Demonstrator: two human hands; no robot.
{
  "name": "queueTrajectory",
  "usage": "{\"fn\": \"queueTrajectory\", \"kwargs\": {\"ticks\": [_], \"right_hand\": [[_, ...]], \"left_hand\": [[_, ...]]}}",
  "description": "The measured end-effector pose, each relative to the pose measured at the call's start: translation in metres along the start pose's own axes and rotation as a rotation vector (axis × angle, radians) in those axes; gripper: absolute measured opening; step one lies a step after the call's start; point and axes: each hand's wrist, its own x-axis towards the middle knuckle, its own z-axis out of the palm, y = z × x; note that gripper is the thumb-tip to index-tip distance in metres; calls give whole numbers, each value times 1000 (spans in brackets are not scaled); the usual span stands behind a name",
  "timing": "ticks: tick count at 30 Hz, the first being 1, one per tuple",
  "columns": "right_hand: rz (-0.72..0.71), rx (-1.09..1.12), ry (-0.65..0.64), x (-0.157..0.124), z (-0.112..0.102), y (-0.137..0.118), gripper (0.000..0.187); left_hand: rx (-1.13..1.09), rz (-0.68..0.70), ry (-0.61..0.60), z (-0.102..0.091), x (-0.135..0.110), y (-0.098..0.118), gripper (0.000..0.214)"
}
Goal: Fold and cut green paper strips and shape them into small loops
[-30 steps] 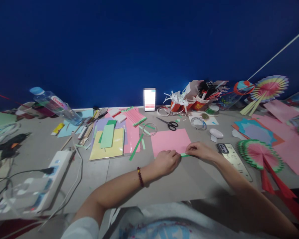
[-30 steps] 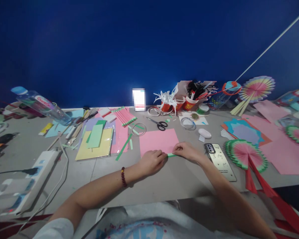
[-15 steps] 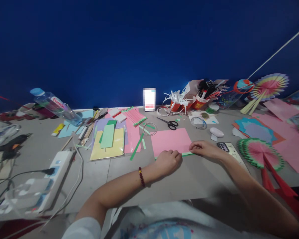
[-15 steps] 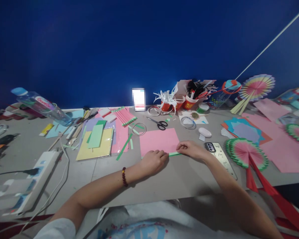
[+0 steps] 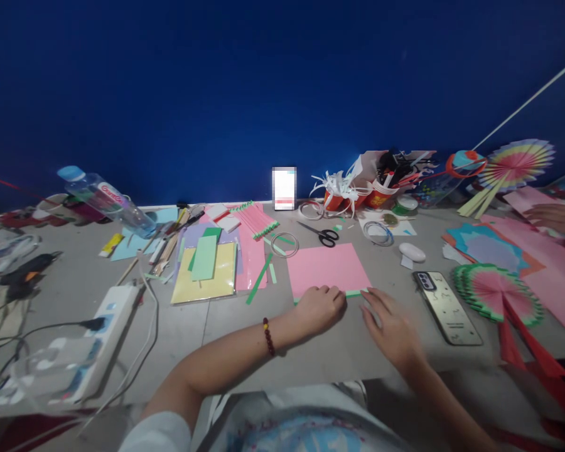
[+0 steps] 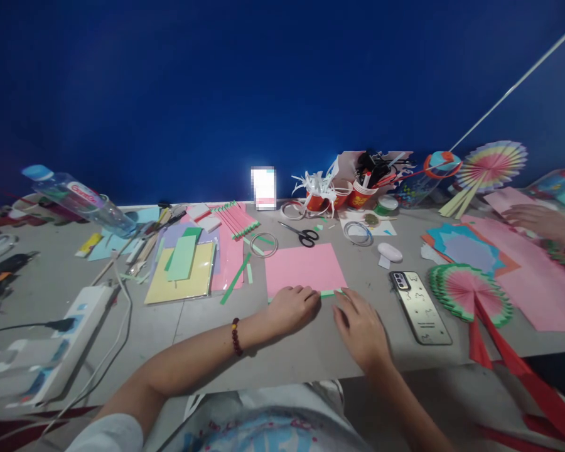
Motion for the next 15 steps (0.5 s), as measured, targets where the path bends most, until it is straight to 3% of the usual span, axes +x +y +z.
{"fn": "queueTrajectory", "kwargs": {"ticks": [4, 15], "right_hand": [[4, -65, -23, -15, 17, -6, 38], [70, -102, 19, -18, 30, -5, 42]], "left_hand": [[20, 34, -28, -1, -1, -2, 23], [19, 27, -44, -1, 0, -2, 26]]}}
